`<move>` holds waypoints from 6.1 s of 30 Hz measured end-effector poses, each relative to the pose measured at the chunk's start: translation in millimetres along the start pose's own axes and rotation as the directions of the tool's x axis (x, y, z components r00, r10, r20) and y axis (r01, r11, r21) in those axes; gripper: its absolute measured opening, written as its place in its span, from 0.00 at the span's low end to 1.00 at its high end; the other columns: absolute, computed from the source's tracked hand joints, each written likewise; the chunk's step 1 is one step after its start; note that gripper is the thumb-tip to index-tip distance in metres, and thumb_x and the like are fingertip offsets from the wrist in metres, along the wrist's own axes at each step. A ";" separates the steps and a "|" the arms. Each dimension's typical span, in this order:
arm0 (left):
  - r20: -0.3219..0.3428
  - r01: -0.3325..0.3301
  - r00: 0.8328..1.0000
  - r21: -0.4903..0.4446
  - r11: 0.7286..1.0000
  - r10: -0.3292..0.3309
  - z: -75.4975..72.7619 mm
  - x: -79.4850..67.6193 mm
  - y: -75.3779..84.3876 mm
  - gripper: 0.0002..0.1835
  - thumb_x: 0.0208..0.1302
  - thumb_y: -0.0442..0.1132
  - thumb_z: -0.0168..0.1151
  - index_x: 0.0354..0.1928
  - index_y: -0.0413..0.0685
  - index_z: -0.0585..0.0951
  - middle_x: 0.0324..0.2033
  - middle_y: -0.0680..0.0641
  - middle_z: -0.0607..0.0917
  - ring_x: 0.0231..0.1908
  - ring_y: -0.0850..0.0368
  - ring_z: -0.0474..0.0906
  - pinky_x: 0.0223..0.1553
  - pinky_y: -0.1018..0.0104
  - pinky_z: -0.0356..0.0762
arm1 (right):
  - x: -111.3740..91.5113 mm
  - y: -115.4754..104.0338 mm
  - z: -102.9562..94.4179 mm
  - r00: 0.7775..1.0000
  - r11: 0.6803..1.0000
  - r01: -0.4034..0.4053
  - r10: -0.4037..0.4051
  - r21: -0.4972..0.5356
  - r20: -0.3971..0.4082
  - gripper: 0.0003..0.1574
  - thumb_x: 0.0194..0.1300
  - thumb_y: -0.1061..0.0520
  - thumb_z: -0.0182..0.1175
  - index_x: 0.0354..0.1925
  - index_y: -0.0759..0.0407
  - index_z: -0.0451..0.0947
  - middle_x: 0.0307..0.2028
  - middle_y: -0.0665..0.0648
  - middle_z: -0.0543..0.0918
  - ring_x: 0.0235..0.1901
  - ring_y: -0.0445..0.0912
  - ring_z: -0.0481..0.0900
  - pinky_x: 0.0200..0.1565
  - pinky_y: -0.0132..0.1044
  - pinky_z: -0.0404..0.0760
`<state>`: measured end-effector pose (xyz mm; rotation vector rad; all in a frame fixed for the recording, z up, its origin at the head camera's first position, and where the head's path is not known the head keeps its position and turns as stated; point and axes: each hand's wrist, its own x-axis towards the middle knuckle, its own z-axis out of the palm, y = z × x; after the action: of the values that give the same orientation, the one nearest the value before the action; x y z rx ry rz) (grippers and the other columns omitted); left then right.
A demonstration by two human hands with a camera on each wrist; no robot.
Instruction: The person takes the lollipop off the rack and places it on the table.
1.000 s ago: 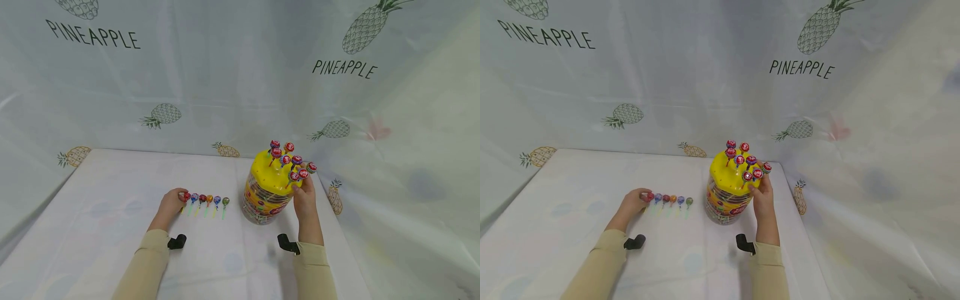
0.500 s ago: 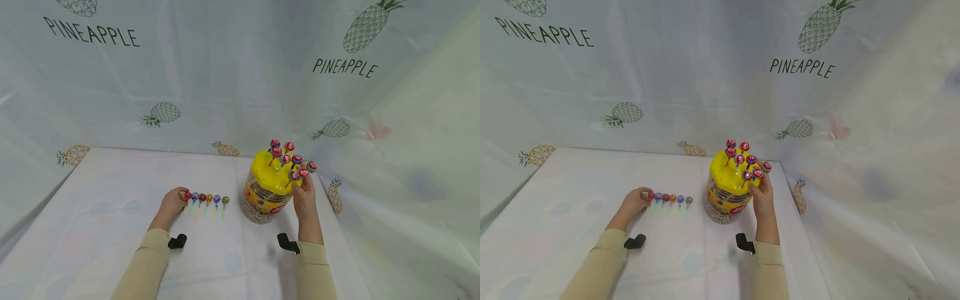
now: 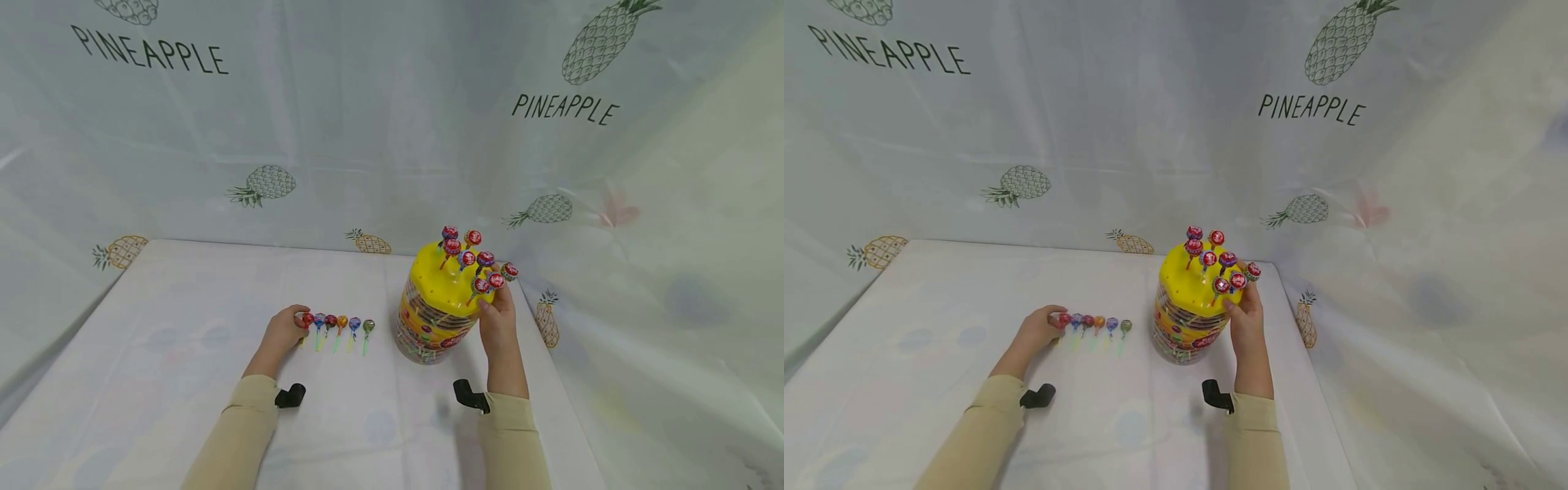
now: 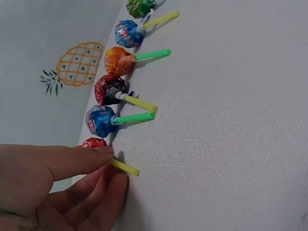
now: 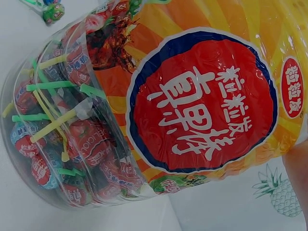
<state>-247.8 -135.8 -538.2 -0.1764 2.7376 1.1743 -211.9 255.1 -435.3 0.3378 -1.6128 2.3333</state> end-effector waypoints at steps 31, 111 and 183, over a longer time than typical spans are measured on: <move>0.002 -0.105 0.994 0.206 0.973 0.106 3.6 10.0 9.0 0.16 0.63 0.44 0.67 0.51 0.49 0.83 0.52 0.34 0.78 0.50 0.37 0.75 0.47 0.45 0.74 | 0.7 4.6 -4.2 0.999 1.000 -0.016 0.015 -0.012 -0.040 0.45 0.59 0.76 0.47 0.71 0.49 0.64 0.70 0.55 0.62 0.68 0.50 0.58 0.64 0.36 0.65; 0.106 -0.598 0.769 -0.230 0.768 0.631 -19.6 -47.4 270.2 0.34 0.61 0.37 0.69 0.68 0.64 0.72 0.64 0.51 0.72 0.60 0.52 0.72 0.54 0.52 0.76 | -3.9 2.1 -6.5 0.999 0.999 -0.035 0.035 0.000 -0.020 0.43 0.61 0.75 0.47 0.72 0.50 0.62 0.70 0.55 0.61 0.69 0.50 0.58 0.65 0.37 0.64; 0.034 -0.021 0.999 -0.244 0.969 0.030 -34.8 -32.0 -8.1 0.34 0.56 0.22 0.66 0.66 0.41 0.69 0.50 0.33 0.78 0.31 0.54 0.81 0.31 0.63 0.81 | -4.3 1.4 -3.5 0.999 0.998 0.042 -0.043 0.055 0.015 0.38 0.65 0.74 0.48 0.71 0.54 0.64 0.68 0.57 0.64 0.67 0.52 0.60 0.66 0.42 0.63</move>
<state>-218.5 -165.2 -514.2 -0.1462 2.5634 1.5042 -208.5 257.5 -439.2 0.3997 -1.5362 2.3514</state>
